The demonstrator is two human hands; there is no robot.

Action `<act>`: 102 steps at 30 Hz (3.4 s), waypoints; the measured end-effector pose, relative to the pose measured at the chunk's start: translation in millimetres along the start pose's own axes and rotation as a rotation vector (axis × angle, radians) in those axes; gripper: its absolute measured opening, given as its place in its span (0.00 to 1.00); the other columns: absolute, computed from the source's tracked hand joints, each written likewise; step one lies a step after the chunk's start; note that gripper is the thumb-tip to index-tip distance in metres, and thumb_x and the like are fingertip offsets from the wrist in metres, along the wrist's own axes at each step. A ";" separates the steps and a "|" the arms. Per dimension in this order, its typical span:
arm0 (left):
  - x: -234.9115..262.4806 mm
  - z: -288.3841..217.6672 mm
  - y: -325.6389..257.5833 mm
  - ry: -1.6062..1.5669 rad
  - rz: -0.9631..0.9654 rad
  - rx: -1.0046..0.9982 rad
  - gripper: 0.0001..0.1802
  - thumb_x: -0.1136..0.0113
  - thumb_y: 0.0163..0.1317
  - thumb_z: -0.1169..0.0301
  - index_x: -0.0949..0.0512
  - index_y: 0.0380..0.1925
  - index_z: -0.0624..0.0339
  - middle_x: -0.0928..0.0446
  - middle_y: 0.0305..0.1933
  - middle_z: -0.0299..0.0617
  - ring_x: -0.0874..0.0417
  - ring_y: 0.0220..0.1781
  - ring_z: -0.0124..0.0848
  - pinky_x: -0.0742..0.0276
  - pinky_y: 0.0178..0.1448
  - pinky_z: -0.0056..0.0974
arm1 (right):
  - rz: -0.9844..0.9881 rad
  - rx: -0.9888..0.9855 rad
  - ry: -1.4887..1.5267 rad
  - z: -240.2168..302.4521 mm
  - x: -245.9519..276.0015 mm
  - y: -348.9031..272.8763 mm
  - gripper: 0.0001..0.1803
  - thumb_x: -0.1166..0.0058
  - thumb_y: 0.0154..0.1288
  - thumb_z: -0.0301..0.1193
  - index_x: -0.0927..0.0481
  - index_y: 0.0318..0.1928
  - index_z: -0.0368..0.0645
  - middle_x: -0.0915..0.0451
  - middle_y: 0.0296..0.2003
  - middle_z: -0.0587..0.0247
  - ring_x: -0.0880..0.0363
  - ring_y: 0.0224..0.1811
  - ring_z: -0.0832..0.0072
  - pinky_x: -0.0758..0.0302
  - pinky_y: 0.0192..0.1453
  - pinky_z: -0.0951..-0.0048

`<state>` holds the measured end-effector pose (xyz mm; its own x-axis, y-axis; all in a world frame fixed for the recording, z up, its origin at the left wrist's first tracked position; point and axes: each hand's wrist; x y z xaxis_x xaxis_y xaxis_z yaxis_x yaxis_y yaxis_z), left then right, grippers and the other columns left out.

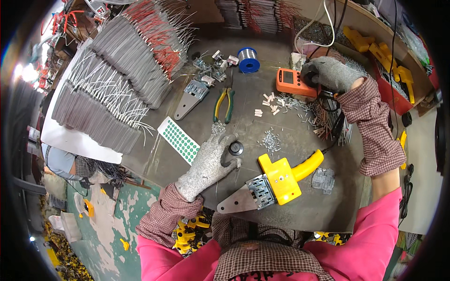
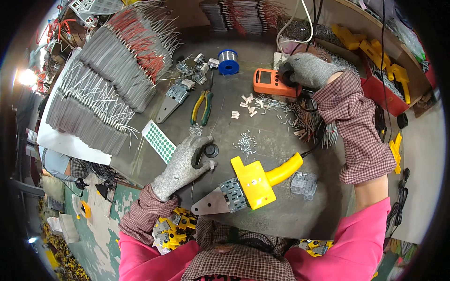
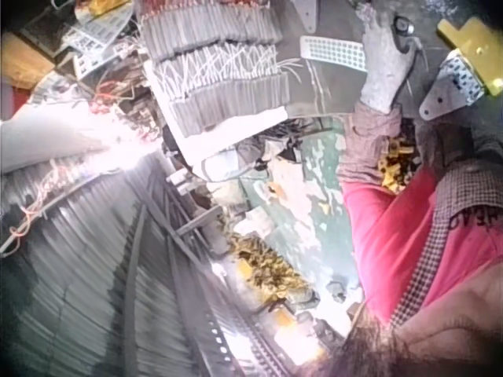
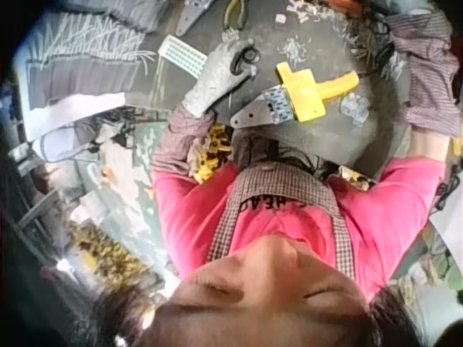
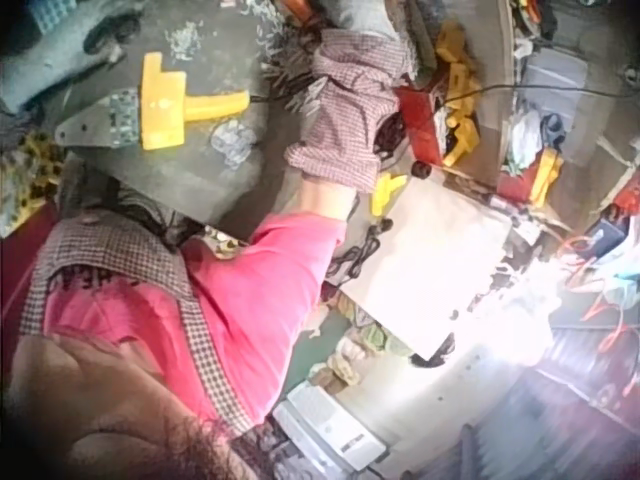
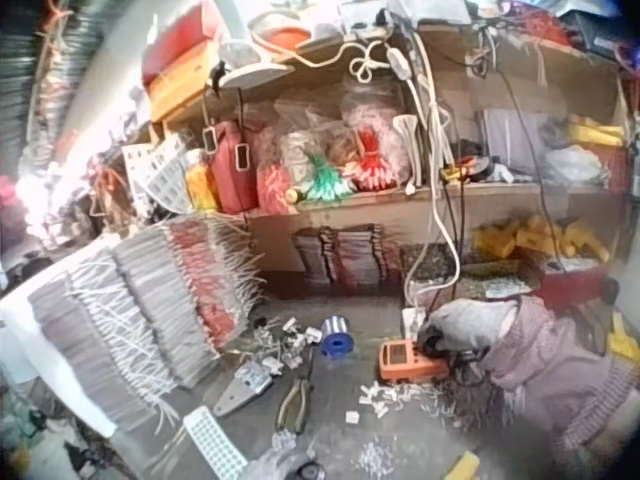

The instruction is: The person assembles handheld electronic tools by joining yellow tool housings with internal metal mounting plates, wiring harnesses, and electrical components. The assembly involves using a soldering iron, multimeter, and pliers.

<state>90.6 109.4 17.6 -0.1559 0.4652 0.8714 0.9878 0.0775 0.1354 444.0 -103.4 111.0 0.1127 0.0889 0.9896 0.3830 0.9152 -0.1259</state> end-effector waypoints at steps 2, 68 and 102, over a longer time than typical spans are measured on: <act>-0.1 1.6 3.8 -0.004 -0.005 0.003 0.33 0.33 0.55 0.71 0.29 0.63 0.57 0.25 0.56 0.54 0.24 0.58 0.55 0.28 0.64 0.51 | 0.002 -0.102 -0.011 -0.6 -2.7 -1.6 0.18 0.43 0.59 0.28 0.17 0.52 0.45 0.17 0.47 0.53 0.19 0.53 0.55 0.24 0.59 0.58; -3.7 -132.0 23.3 0.376 0.375 -0.451 0.17 0.38 0.57 0.68 0.21 0.45 0.65 0.22 0.44 0.50 0.17 0.48 0.45 0.19 0.51 0.46 | 0.057 -0.052 -0.100 -3.5 -11.5 17.5 0.16 0.40 0.63 0.39 0.16 0.48 0.48 0.15 0.39 0.50 0.15 0.45 0.53 0.20 0.48 0.55; 10.8 -157.5 57.2 0.387 0.777 0.020 0.24 0.46 0.69 0.51 0.19 0.36 0.65 0.20 0.35 0.52 0.16 0.40 0.47 0.20 0.47 0.49 | 0.029 -0.158 -0.077 6.6 -6.4 20.2 0.13 0.40 0.64 0.35 0.15 0.48 0.47 0.14 0.42 0.53 0.15 0.47 0.56 0.20 0.51 0.59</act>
<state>146.2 -20.0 109.0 0.5793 0.0607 0.8128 0.8126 -0.1205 -0.5702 445.0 -82.9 102.6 0.0576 0.1501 0.9870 0.5208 0.8389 -0.1580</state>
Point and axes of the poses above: each hand's wrist, its own y-axis towards the middle knuckle, its own x-axis out of the back of the hand, z = x × y
